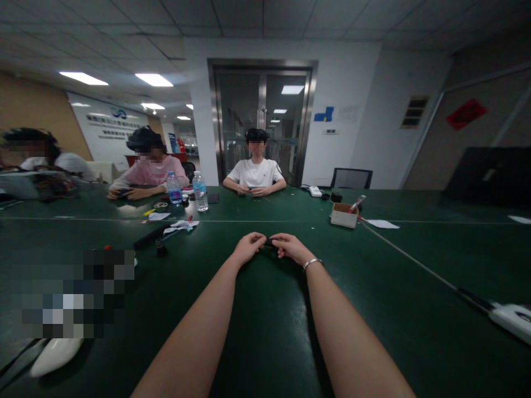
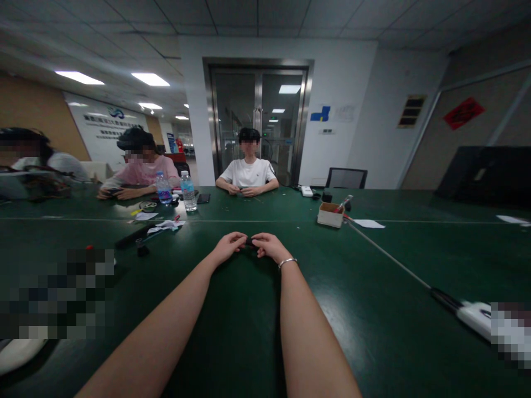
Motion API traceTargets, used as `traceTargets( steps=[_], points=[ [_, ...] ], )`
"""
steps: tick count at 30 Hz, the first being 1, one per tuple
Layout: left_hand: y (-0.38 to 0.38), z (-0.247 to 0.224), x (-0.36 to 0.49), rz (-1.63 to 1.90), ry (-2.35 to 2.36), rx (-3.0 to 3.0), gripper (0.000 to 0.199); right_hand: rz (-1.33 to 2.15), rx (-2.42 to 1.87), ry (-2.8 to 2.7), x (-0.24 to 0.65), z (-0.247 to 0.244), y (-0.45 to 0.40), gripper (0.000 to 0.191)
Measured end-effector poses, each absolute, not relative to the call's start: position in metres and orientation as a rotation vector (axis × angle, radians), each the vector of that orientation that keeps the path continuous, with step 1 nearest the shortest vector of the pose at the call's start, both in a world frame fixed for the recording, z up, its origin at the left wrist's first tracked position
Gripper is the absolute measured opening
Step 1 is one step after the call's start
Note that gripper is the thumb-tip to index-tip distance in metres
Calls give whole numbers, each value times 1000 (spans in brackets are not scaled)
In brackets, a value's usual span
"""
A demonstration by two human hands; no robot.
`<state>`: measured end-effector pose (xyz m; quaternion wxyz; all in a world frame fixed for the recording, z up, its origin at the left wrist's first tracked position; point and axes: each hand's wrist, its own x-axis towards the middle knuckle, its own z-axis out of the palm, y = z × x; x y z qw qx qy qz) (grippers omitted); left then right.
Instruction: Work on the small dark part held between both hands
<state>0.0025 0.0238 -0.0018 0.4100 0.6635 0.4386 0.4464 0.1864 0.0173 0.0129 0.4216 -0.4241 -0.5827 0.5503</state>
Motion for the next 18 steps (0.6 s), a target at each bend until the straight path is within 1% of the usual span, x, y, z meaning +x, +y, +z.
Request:
traceTargets(
  steps=[3, 8, 18],
  points=[
    [25, -3, 3, 1098, 1125, 1669, 33, 1384, -1060, -1453, 186, 14, 16, 20],
    [24, -3, 3, 1110, 1115, 1701, 28, 1385, -1069, -1446, 186, 15, 15, 21],
    [26, -3, 2, 1099, 1117, 1676, 31, 1412, -1046, -1431, 187, 15, 14, 22]
  ],
)
